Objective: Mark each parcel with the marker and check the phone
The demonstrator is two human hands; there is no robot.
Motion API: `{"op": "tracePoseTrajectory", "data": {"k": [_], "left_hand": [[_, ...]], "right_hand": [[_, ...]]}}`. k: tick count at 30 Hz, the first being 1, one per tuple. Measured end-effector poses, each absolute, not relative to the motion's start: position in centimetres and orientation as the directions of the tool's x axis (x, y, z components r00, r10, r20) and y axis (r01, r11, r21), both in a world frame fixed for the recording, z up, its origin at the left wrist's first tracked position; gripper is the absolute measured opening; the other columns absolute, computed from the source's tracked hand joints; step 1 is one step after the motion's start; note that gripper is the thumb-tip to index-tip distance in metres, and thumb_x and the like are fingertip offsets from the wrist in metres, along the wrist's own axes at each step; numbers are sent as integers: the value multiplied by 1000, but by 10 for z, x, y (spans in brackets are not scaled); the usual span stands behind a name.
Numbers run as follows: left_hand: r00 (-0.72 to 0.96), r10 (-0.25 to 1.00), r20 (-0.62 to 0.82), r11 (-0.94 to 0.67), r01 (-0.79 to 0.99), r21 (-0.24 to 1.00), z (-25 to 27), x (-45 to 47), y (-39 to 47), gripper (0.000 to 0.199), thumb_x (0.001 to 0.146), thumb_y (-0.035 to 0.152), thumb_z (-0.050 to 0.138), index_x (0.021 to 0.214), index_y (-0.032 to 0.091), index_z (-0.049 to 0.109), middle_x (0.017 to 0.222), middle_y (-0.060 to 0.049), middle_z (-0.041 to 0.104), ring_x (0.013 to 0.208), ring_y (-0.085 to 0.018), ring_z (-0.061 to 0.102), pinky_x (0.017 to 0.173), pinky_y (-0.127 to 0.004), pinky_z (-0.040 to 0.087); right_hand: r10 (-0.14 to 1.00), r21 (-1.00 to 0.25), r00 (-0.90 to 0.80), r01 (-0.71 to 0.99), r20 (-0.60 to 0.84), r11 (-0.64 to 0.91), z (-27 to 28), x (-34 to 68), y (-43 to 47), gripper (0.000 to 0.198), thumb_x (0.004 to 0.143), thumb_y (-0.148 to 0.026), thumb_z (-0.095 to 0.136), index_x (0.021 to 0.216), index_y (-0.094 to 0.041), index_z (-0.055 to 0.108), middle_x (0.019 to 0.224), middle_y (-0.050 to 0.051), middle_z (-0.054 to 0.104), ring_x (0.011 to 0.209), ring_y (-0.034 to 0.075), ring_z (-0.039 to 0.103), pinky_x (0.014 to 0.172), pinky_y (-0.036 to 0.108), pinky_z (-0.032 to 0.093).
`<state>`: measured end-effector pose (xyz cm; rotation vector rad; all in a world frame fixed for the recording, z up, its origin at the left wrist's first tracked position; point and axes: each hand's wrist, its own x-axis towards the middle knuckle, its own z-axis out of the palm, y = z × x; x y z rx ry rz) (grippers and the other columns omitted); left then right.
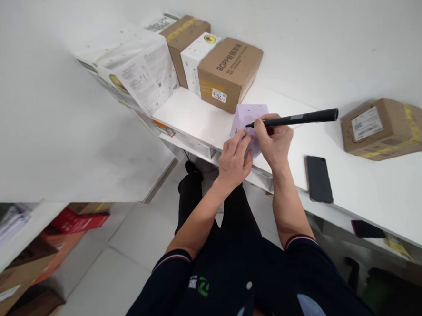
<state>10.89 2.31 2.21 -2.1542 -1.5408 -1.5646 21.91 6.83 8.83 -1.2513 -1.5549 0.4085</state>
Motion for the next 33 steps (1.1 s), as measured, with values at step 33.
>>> {"op": "tracePoseTrajectory", "data": {"k": [33], "left_hand": [[61,671,739,-504,768,395,15,105,24,41,102,23,37,140,18,51,144,-16,57,129,-25,59,105,-41,51]], "right_hand": [[986,-52,-150,987,79,154,14,322,96,53,95,-15,34,143,-20,56,136,17,61,116,35,47,89,47,45]]}}
